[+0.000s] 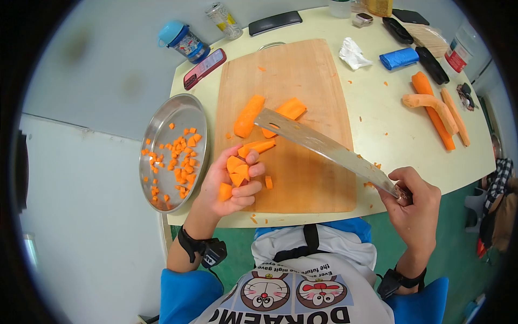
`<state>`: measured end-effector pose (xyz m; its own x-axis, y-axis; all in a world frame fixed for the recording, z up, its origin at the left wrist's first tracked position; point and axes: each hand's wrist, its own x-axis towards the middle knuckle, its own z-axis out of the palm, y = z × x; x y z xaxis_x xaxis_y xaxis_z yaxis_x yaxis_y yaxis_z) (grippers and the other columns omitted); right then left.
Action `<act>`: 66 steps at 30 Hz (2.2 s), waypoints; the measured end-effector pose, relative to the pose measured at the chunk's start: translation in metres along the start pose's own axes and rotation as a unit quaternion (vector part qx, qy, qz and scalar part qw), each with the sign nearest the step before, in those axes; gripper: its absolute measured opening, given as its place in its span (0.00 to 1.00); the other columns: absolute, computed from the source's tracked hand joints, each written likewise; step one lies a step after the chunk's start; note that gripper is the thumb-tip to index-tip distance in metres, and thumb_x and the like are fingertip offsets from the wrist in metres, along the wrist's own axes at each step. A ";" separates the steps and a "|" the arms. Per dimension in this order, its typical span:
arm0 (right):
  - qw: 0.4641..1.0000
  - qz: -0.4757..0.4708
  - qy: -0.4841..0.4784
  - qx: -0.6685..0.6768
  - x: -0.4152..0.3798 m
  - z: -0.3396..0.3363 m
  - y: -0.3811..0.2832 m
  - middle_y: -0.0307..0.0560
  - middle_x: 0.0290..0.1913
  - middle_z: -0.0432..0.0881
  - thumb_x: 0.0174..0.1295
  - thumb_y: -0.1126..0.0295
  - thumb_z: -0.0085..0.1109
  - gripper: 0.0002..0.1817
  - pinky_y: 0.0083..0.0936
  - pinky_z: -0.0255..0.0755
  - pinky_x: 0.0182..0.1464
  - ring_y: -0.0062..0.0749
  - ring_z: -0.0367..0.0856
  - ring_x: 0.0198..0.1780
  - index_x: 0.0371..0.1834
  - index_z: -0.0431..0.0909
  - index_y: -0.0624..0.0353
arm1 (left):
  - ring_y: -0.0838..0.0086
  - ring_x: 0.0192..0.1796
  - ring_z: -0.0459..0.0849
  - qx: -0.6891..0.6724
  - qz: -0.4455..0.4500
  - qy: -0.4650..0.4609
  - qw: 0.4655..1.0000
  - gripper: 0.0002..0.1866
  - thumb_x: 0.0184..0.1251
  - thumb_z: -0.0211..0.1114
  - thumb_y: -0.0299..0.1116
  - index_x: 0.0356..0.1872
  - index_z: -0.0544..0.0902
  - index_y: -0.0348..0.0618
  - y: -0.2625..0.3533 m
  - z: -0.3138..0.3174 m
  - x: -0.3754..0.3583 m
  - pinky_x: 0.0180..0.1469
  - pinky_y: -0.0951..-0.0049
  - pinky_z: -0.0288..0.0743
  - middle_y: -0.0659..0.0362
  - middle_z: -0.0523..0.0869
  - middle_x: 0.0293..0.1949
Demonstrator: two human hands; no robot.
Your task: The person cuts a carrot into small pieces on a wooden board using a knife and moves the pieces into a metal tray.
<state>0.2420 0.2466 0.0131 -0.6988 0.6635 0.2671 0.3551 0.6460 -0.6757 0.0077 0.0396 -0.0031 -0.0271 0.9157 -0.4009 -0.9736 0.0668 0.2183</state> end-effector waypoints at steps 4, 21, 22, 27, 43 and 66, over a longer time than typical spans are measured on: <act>1.000 -0.004 -0.007 -0.006 -0.002 0.000 -0.004 0.39 0.13 0.63 0.41 0.79 0.68 0.11 0.15 0.53 0.19 0.18 0.59 0.15 0.26 0.74 0.62 | 0.77 0.18 0.64 -0.017 -0.006 0.008 1.000 0.17 0.68 0.44 0.51 0.32 0.69 0.50 0.001 -0.001 -0.004 0.13 0.81 0.54 0.62 0.71 0.32; 1.000 0.001 -0.025 -0.011 0.000 0.005 -0.014 0.38 0.12 0.62 0.47 0.76 0.68 0.10 0.15 0.51 0.18 0.16 0.56 0.15 0.26 0.73 0.63 | 0.70 0.28 0.78 0.802 0.299 0.485 0.178 0.12 0.61 0.59 0.37 0.35 0.78 0.37 0.060 -0.073 -0.082 0.32 0.72 0.72 0.56 0.79 0.30; 0.999 0.003 -0.031 -0.021 0.000 0.005 -0.014 0.38 0.12 0.62 0.47 0.76 0.68 0.10 0.15 0.51 0.18 0.17 0.56 0.15 0.26 0.73 0.63 | 0.67 0.31 0.80 0.819 0.323 0.472 -0.055 0.14 0.61 0.61 0.38 0.37 0.78 0.36 0.058 -0.078 -0.082 0.37 0.69 0.73 0.54 0.80 0.32; 0.999 -0.002 -0.039 -0.030 0.002 0.007 -0.015 0.39 0.11 0.60 0.48 0.74 0.69 0.11 0.17 0.51 0.18 0.18 0.56 0.15 0.25 0.72 0.63 | 0.64 0.41 0.79 0.798 0.236 0.285 0.476 0.14 0.56 0.64 0.33 0.43 0.78 0.40 0.002 0.006 -0.039 0.43 0.68 0.73 0.53 0.80 0.39; 0.983 0.032 -0.156 -0.094 0.006 -0.005 -0.019 0.42 0.08 0.60 0.47 0.72 0.68 0.13 0.21 0.52 0.17 0.25 0.57 0.11 0.21 0.70 0.63 | 0.62 0.37 0.78 0.754 0.265 0.562 0.212 0.13 0.58 0.59 0.30 0.45 0.75 0.43 0.033 -0.056 -0.085 0.41 0.65 0.71 0.53 0.80 0.33; 0.944 0.079 -0.272 -0.167 0.017 -0.020 -0.033 0.50 0.13 0.71 0.56 0.61 0.61 0.13 0.32 0.63 0.23 0.44 0.71 0.17 0.26 0.79 0.61 | 0.59 0.49 0.73 0.823 0.212 0.205 0.486 0.23 0.48 0.68 0.27 0.48 0.76 0.37 -0.015 -0.016 -0.051 0.50 0.69 0.69 0.54 0.75 0.45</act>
<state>0.2307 0.2440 0.0533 -0.8040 0.5279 -0.2737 0.5943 0.6986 -0.3985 0.0204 -0.0140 -0.0002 -0.5169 0.8523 -0.0801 0.6297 0.4419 0.6390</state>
